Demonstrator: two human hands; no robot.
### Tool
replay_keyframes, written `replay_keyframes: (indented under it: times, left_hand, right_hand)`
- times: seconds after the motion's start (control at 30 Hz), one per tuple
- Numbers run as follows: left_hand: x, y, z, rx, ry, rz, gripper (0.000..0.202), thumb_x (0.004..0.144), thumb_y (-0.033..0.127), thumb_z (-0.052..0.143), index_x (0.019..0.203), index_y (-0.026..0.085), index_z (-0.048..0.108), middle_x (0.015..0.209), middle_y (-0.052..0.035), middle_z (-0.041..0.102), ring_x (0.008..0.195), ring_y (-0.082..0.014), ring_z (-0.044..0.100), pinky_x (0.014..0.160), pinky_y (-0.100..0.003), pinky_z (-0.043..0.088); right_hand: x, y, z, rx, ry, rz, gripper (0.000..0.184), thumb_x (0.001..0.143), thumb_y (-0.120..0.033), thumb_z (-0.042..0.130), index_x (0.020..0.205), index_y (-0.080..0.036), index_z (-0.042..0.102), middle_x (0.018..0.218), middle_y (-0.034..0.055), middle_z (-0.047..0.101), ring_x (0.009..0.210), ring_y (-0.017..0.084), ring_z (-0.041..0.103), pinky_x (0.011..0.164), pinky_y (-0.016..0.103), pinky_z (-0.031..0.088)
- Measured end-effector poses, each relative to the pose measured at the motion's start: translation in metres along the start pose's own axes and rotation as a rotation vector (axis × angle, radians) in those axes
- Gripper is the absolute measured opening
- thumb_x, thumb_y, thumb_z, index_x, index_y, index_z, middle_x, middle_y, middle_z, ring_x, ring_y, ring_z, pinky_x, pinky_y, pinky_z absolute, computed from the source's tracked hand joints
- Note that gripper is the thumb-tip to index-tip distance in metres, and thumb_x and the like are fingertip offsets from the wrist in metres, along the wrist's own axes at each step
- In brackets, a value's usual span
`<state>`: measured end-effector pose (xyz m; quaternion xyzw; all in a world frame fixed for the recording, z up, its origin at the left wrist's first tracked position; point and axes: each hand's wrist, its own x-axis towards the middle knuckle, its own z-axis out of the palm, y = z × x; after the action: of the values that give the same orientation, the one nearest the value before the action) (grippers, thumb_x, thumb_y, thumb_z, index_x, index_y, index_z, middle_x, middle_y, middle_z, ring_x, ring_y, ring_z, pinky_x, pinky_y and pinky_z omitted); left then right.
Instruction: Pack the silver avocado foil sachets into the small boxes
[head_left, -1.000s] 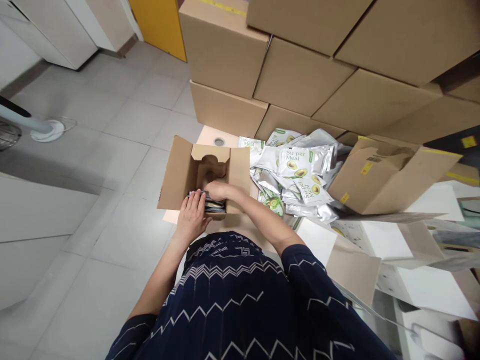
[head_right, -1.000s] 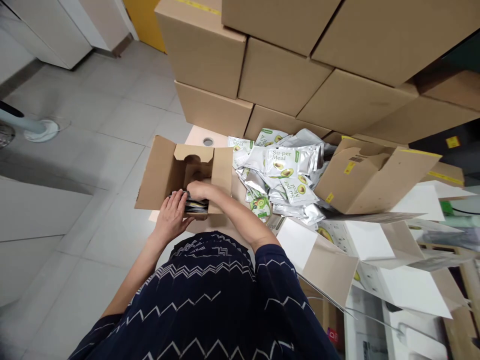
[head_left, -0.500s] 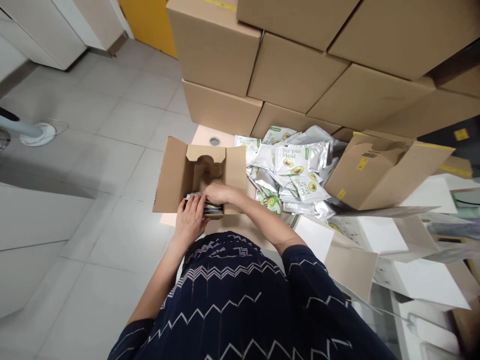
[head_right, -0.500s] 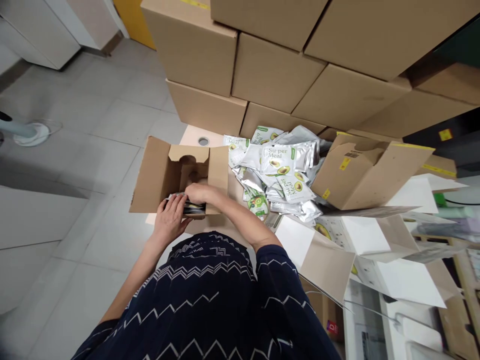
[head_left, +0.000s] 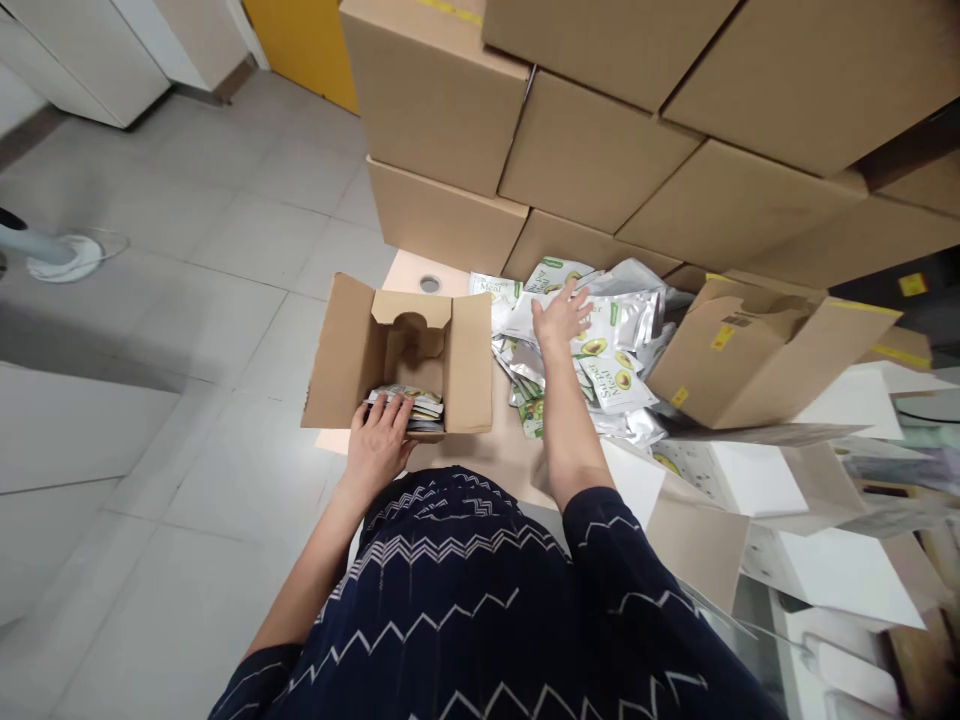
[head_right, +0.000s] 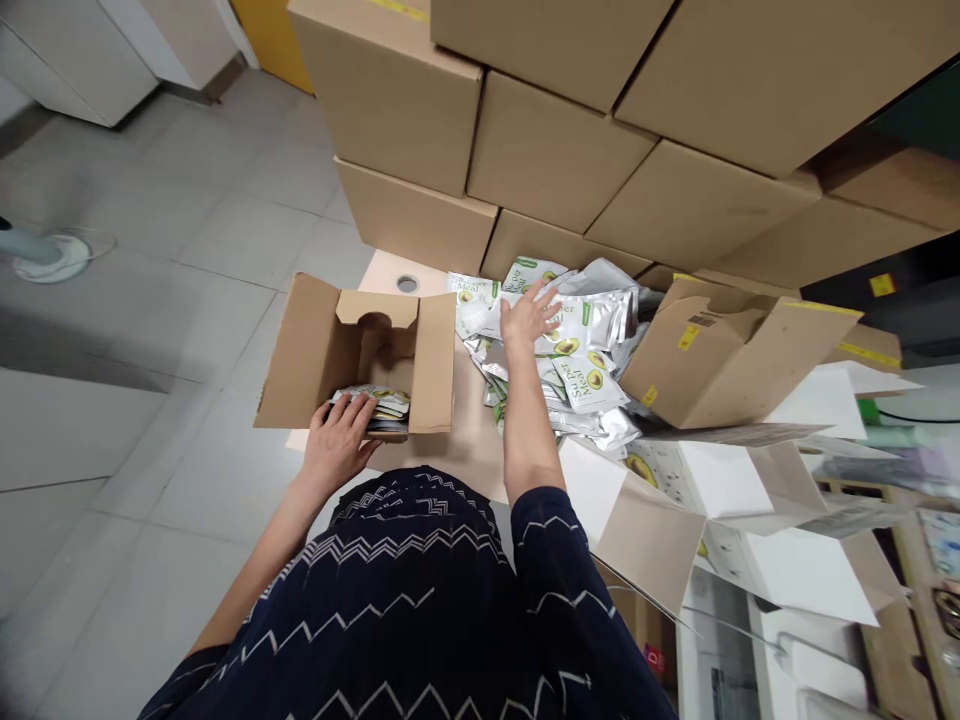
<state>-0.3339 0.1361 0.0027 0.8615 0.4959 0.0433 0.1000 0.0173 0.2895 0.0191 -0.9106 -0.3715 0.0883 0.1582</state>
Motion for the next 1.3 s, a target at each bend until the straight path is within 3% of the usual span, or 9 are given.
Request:
replay_keyframes:
  times: [0.13,0.27,0.4,0.6,0.77,0.9,1.0,1.1,1.3]
  left_hand:
    - [0.0,0.0,0.001,0.009,0.004,0.002,0.062,0.09,0.034,0.056,0.149,0.019,0.047,0.15,-0.0152,0.053,0.141,-0.0394,0.042,0.114,-0.057,0.03]
    - [0.0,0.0,-0.001,0.016,0.0,0.001,0.061,0.09,0.033,0.056,0.148,0.019,0.048,0.15,-0.0145,0.053,0.14,-0.0393,0.043,0.114,-0.057,0.03]
    - [0.001,0.001,-0.001,0.017,0.001,-0.001,0.059,0.091,0.034,0.056,0.148,0.018,0.048,0.15,-0.0151,0.053,0.141,-0.0398,0.043,0.114,-0.057,0.03]
    - [0.0,0.0,0.001,0.001,0.006,0.0,0.059,0.09,0.034,0.057,0.147,0.019,0.049,0.15,-0.0156,0.053,0.141,-0.0396,0.043,0.114,-0.058,0.03]
    - [0.0,0.0,0.002,0.043,-0.007,0.006,0.059,0.091,0.035,0.056,0.147,0.017,0.049,0.15,-0.016,0.052,0.141,-0.0396,0.042,0.114,-0.058,0.03]
    - [0.0,0.001,0.0,0.066,-0.021,0.011,0.06,0.092,0.035,0.056,0.147,0.015,0.048,0.151,-0.0164,0.052,0.141,-0.0395,0.042,0.114,-0.058,0.03]
    - [0.0,0.002,-0.003,0.07,-0.028,0.016,0.06,0.091,0.034,0.056,0.148,0.016,0.048,0.151,-0.0168,0.052,0.141,-0.0389,0.042,0.114,-0.057,0.031]
    - [0.0,0.003,-0.005,0.079,-0.031,0.012,0.061,0.091,0.035,0.058,0.148,0.016,0.048,0.15,-0.0169,0.052,0.141,-0.0384,0.043,0.114,-0.057,0.031]
    - [0.001,0.005,-0.007,0.107,-0.041,0.001,0.06,0.092,0.038,0.058,0.147,0.015,0.05,0.151,-0.0156,0.052,0.14,-0.0409,0.043,0.113,-0.055,0.033]
  right_hand:
    - [0.014,0.043,0.029,-0.208,-0.106,0.208,0.105,0.087,-0.055,0.063,0.164,-0.013,0.004,0.166,0.0287,-0.009,0.152,0.048,0.005,0.11,0.074,0.023]
    - [0.011,0.06,0.044,-0.253,-0.117,0.218,0.083,0.097,-0.045,0.048,0.164,-0.016,0.009,0.167,0.0265,-0.008,0.153,0.045,0.002,0.111,0.072,0.024]
    - [0.004,0.055,0.041,-0.223,-0.15,0.259,0.067,0.1,-0.024,0.039,0.163,-0.017,0.017,0.167,0.0271,0.001,0.152,0.043,0.013,0.111,0.071,0.025]
    - [-0.022,0.051,-0.007,-0.067,-0.139,0.139,0.054,0.089,-0.012,0.041,0.141,-0.014,0.053,0.138,0.0237,0.056,0.13,0.034,0.052,0.104,0.056,0.044]
    - [-0.043,0.051,-0.068,0.395,-0.114,-0.207,0.05,0.08,-0.012,0.04,0.124,-0.012,0.062,0.112,0.0127,0.071,0.103,0.023,0.065,0.093,0.036,0.052]
    - [-0.074,0.026,-0.103,0.68,-0.256,-0.486,0.048,0.077,-0.018,0.043,0.119,-0.015,0.065,0.103,0.0067,0.072,0.098,0.023,0.066,0.088,0.036,0.054]
    - [-0.104,-0.008,-0.105,0.716,-0.501,-0.796,0.049,0.075,-0.018,0.045,0.118,-0.015,0.068,0.106,0.0045,0.072,0.102,0.024,0.065,0.092,0.038,0.052]
    - [-0.133,-0.05,-0.082,0.499,-0.74,-1.012,0.052,0.078,-0.012,0.043,0.125,-0.015,0.065,0.117,0.007,0.072,0.105,0.023,0.064,0.093,0.035,0.05]
    - [-0.157,-0.112,-0.01,-0.216,-0.941,-1.051,0.037,0.088,-0.009,0.051,0.122,-0.009,0.067,0.122,0.0183,0.071,0.099,0.024,0.07,0.075,0.028,0.049]
